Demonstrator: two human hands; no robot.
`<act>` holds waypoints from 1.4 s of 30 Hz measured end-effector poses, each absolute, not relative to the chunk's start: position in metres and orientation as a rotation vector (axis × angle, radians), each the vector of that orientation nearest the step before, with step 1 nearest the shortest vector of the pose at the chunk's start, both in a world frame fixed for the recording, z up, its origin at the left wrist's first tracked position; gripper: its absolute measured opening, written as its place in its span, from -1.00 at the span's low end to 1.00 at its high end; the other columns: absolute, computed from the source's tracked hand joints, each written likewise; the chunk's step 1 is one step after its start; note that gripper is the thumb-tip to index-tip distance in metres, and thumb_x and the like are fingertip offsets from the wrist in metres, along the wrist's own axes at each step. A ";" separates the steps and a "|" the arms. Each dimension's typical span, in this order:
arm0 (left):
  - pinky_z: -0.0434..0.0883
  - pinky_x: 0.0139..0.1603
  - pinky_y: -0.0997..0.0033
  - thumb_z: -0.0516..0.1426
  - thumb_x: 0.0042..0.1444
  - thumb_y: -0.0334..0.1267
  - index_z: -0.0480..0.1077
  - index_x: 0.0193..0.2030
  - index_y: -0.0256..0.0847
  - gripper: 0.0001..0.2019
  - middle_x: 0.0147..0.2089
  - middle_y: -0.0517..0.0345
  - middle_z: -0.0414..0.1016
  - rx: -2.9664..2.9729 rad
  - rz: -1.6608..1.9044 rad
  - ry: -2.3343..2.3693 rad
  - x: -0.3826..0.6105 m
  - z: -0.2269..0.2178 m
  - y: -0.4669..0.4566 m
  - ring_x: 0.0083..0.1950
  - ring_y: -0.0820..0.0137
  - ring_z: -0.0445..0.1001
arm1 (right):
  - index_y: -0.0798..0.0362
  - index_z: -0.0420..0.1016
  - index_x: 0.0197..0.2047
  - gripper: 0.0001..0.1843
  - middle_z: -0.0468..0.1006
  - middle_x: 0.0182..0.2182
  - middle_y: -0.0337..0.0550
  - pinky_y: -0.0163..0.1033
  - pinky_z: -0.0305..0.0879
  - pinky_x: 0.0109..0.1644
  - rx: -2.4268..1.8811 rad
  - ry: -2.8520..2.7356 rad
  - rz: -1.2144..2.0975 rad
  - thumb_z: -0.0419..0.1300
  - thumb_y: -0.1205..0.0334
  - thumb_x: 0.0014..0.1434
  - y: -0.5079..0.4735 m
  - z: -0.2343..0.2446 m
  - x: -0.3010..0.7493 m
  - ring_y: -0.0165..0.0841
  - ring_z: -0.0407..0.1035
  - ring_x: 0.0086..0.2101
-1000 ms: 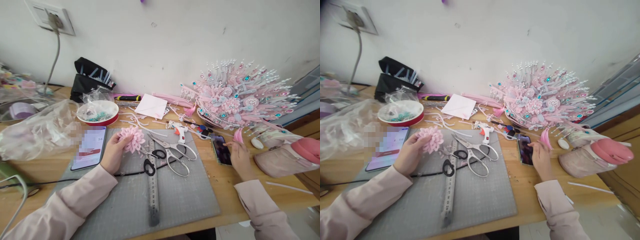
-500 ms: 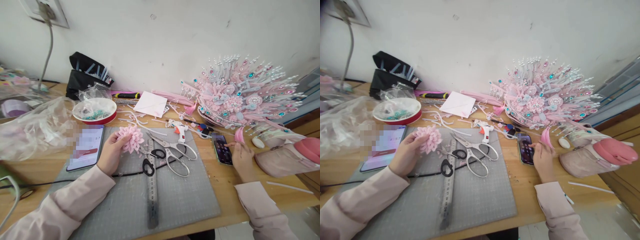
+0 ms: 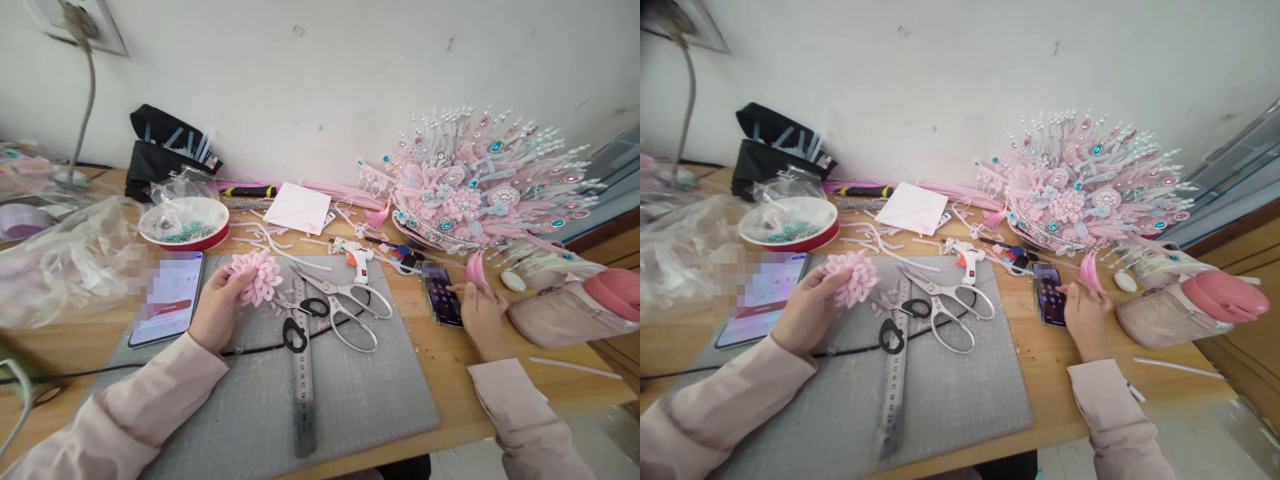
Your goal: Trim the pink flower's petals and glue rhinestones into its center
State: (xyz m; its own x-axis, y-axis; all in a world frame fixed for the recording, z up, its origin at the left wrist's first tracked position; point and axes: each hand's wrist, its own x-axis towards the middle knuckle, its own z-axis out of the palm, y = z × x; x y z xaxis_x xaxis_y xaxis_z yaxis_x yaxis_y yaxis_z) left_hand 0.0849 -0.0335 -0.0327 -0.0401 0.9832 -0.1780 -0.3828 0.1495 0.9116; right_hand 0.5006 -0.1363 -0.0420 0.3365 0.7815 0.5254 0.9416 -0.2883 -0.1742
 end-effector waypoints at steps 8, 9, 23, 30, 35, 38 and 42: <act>0.32 -0.36 0.57 0.25 -0.15 -0.30 0.42 -0.40 -0.24 -0.86 -0.39 0.20 0.50 0.730 1.302 1.017 0.083 -0.033 -0.033 -0.38 0.50 0.41 | 0.04 0.44 -0.59 -0.40 0.56 -0.39 0.05 0.02 0.14 -0.04 -1.883 -1.594 -0.503 -0.29 0.12 0.24 -0.157 -0.043 0.505 -0.16 0.39 -0.20; 0.32 -0.38 0.57 0.25 -0.16 -0.30 0.41 -0.41 -0.24 -0.86 -0.40 0.21 0.49 0.723 1.312 1.014 0.083 -0.032 -0.033 -0.40 0.51 0.40 | 0.05 0.45 -0.57 -0.39 0.56 -0.39 0.06 0.03 0.15 -0.05 -1.874 -1.549 -0.528 -0.31 0.12 0.25 -0.158 -0.043 0.504 -0.16 0.39 -0.21; 0.29 -0.41 0.61 0.23 -0.10 -0.28 0.41 -0.42 -0.25 -0.89 -0.48 0.27 0.40 0.656 1.413 0.952 0.082 -0.033 -0.031 -0.45 0.55 0.30 | 0.03 0.45 -0.52 -0.39 0.54 -0.42 0.06 0.03 0.21 -0.08 -1.893 -1.476 -0.394 -0.30 0.00 0.26 -0.158 -0.047 0.507 -0.14 0.39 -0.20; 0.28 -0.41 0.61 0.24 -0.09 -0.24 0.42 -0.44 -0.21 -0.89 -0.50 0.30 0.39 0.698 1.421 0.923 0.084 -0.031 -0.032 -0.47 0.56 0.28 | 0.02 0.45 -0.54 -0.38 0.55 -0.38 0.08 0.01 0.23 -0.08 -1.919 -1.487 -0.378 -0.30 -0.01 0.25 -0.157 -0.046 0.508 -0.14 0.40 -0.22; 0.31 -0.30 0.59 0.24 -0.10 -0.22 0.43 -0.40 -0.20 -0.87 -0.38 0.27 0.47 0.698 1.459 0.912 0.083 -0.034 -0.030 -0.36 0.54 0.37 | 0.00 0.45 -0.55 -0.42 0.56 -0.39 0.04 -0.01 0.22 -0.07 -1.914 -1.480 -0.358 -0.25 0.01 0.25 -0.162 -0.046 0.505 -0.15 0.41 -0.21; 0.32 -0.25 0.55 0.24 -0.10 -0.20 0.44 -0.37 -0.20 -0.84 -0.32 0.23 0.49 0.706 1.453 0.939 0.082 -0.035 -0.029 -0.29 0.49 0.40 | -0.02 0.44 -0.57 -0.48 0.56 -0.46 -0.04 -0.04 0.23 -0.10 -1.837 -1.568 -0.339 -0.18 0.03 0.23 -0.171 -0.044 0.503 -0.17 0.42 -0.23; 0.31 -0.29 0.57 0.24 -0.09 -0.22 0.44 -0.39 -0.22 -0.86 -0.36 0.26 0.48 0.704 1.436 0.942 0.083 -0.035 -0.029 -0.35 0.52 0.38 | -0.04 0.46 -0.57 -0.53 0.56 -0.48 -0.10 -0.05 0.23 -0.12 -1.860 -1.679 -0.330 -0.14 0.06 0.20 -0.177 -0.044 0.503 -0.19 0.42 -0.23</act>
